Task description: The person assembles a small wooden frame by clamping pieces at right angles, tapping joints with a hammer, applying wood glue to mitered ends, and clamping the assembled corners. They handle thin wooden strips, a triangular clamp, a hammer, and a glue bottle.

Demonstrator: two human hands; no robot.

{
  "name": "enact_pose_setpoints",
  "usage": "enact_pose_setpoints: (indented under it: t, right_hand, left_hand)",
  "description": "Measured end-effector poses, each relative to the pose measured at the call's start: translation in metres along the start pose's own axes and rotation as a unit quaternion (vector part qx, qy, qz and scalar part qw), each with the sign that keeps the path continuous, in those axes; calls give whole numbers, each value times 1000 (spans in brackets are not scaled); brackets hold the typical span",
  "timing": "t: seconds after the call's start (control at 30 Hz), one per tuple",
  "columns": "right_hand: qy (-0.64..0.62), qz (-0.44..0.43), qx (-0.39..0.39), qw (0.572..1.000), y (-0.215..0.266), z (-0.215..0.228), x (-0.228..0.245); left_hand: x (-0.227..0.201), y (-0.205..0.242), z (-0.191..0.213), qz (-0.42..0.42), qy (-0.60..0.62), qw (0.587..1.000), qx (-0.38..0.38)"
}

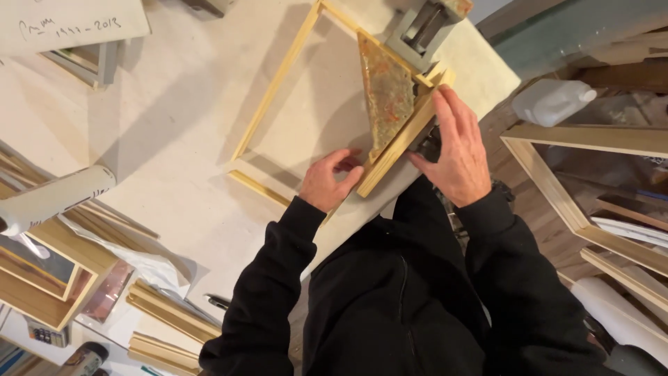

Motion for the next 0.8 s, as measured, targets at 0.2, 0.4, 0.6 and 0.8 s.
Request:
enact_pose_setpoints:
  t: [0.2,0.4,0.6,0.8]
  right_hand:
    - [-3,-42,-24,999,1,-7,-2]
    - [-6,-18,-52,998,6,-5,0]
    - [-12,-24,-60,998,11,-9,1]
    - [-20,-15,-76,997,10,-6,2]
  left_hand:
    - [23,-6,-12,84,84,987,105]
    - [37,-6,-22,100,212,961,149]
    - [43,-5,-27,132,269,942,150]
    - [41,-8,-27,141,271,942,136]
Point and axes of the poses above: each hand's wrist, its own y-axis away from the middle knuckle, its own z-axis out of the back of the hand, x = y × z, the point moved 5 cm from there along -y, towards the middle knuckle, and after that the axes turned 6 degrees about -z, right-handed, at the moved point
